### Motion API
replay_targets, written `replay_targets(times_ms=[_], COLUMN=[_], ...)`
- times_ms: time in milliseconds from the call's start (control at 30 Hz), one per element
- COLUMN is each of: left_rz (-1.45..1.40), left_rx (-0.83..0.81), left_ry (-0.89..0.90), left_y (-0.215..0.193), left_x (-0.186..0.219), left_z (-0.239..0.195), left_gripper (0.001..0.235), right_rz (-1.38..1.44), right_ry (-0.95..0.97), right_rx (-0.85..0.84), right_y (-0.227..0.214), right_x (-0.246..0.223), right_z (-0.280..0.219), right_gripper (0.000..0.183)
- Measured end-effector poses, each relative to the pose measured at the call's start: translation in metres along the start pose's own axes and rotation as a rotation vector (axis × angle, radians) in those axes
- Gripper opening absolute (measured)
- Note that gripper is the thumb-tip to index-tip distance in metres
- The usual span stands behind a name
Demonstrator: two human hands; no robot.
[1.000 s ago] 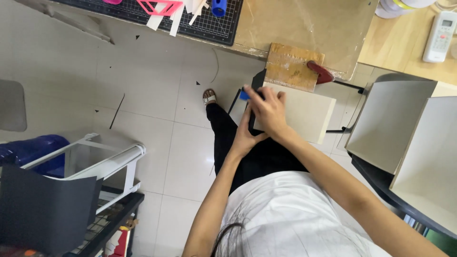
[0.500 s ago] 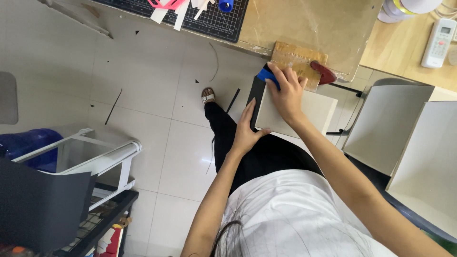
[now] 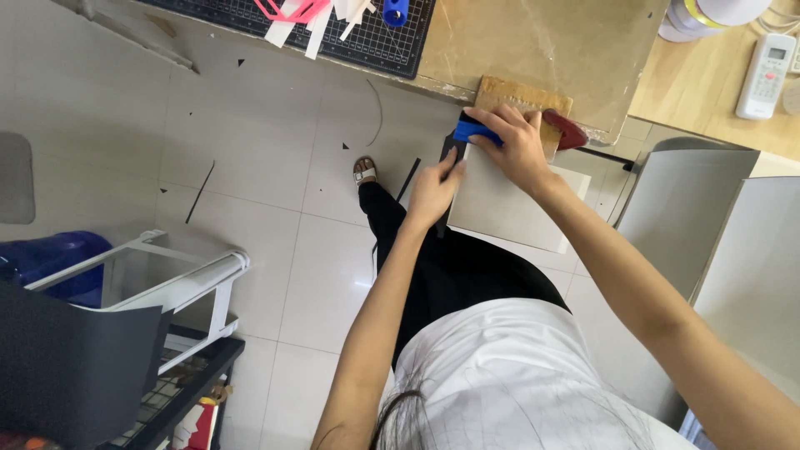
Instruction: Preparing packaging materials by smoothing paper onto boards and applying adhesive or coating with a roller.
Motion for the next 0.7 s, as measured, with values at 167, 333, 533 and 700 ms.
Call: replay_targets(times_ms=[167, 333, 533, 700], left_rz=[0.035, -0.020, -0.031, -0.145], left_rx=[0.167, 0.176, 0.152, 0.129], left_ry=[-0.094, -0.094, -0.099, -0.133], left_y=[0.014, 0.013, 0.022, 0.025], left_x=[-0.047, -0.053, -0.076, -0.078], left_z=[0.059, 0.066, 0.090, 0.118], left_gripper=[0.032, 0.017, 0.021, 0.026], right_rz=[0.061, 0.083, 0.078, 0.093], right_ry=[-0.007, 0.034, 0.078, 0.155], right_rx=[-0.038, -0.093, -0.135, -0.016], right_y=[-0.010, -0.020, -0.035, -0.045], right_x=[-0.006, -0.002, 0.010, -0.002], right_z=[0.008, 0.004, -0.006, -0.016], right_gripper=[0.038, 0.039, 0.039, 0.043])
Point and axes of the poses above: each hand's wrist, its own z-axis towards the middle knuckle, its own y-axis out of the palm, x = y × z, the point moved 9 cm from there along z, towards the middle knuckle, and after that the axes turned 2 degrees about -y, right-handed, at the moved point
